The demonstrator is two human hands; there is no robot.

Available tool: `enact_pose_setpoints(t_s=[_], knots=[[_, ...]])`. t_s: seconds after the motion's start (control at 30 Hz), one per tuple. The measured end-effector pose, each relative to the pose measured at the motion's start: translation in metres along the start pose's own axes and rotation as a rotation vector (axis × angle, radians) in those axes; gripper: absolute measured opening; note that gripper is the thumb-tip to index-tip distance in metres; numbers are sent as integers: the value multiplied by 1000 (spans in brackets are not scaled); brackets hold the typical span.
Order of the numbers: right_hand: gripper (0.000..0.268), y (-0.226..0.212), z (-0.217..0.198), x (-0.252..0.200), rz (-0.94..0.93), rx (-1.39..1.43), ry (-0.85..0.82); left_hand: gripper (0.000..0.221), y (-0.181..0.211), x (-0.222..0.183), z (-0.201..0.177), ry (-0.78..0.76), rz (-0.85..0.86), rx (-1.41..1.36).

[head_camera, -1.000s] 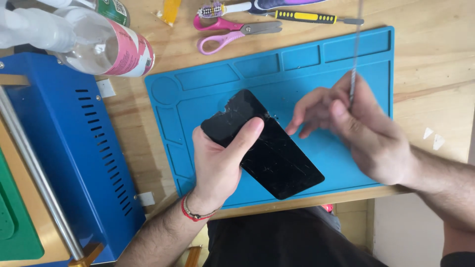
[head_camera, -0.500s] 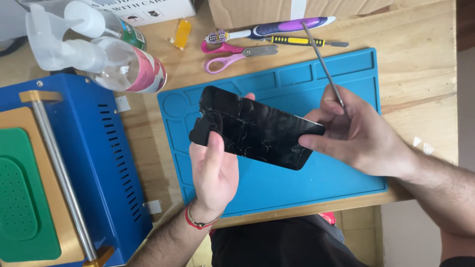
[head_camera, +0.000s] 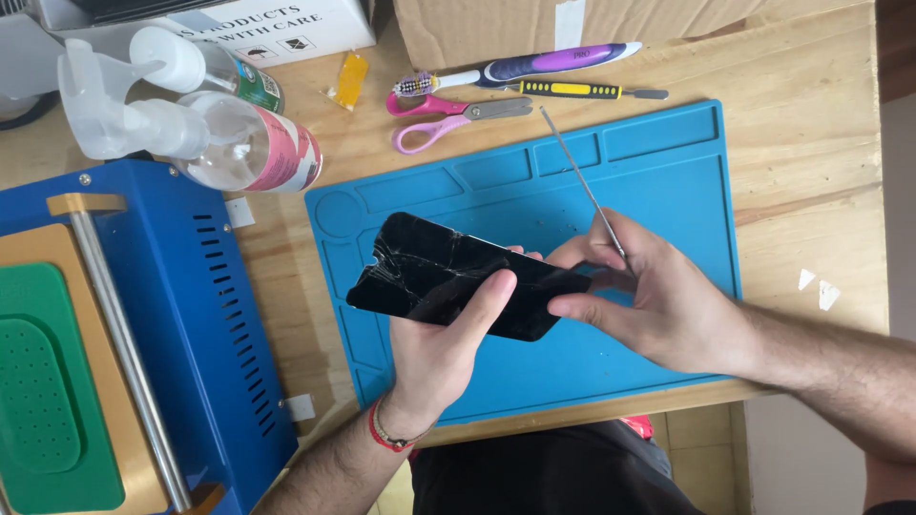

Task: Removing a cracked screen from a smartphone using a metal pry tool

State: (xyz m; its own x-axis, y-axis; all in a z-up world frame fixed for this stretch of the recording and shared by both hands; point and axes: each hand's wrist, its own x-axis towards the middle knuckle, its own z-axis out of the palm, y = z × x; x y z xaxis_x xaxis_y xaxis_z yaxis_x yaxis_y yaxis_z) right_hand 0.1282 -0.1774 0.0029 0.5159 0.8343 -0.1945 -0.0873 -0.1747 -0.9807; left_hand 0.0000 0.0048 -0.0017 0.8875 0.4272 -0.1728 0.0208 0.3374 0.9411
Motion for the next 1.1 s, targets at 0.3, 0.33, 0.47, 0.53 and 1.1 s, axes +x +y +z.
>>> enact_pose_setpoints(t_s=[0.3,0.33,0.47,0.53,1.1], knots=[[43,-22,-8,-2,-238,-48,163,12,-4,-4,-1,-61,-91,75],[43,-24,-7,-2,-235,-46,164,12,-5,-4,0,-62,-96,77],[44,-28,-5,-2,-283,-161,128,7,-8,-4,0,-120,-36,90],[44,-29,-5,-1,-298,-179,117,6,-9,-4,0,-148,-44,78],[34,-16,-34,-9,-79,438,79,17,-9,1,3,-76,-87,92]])
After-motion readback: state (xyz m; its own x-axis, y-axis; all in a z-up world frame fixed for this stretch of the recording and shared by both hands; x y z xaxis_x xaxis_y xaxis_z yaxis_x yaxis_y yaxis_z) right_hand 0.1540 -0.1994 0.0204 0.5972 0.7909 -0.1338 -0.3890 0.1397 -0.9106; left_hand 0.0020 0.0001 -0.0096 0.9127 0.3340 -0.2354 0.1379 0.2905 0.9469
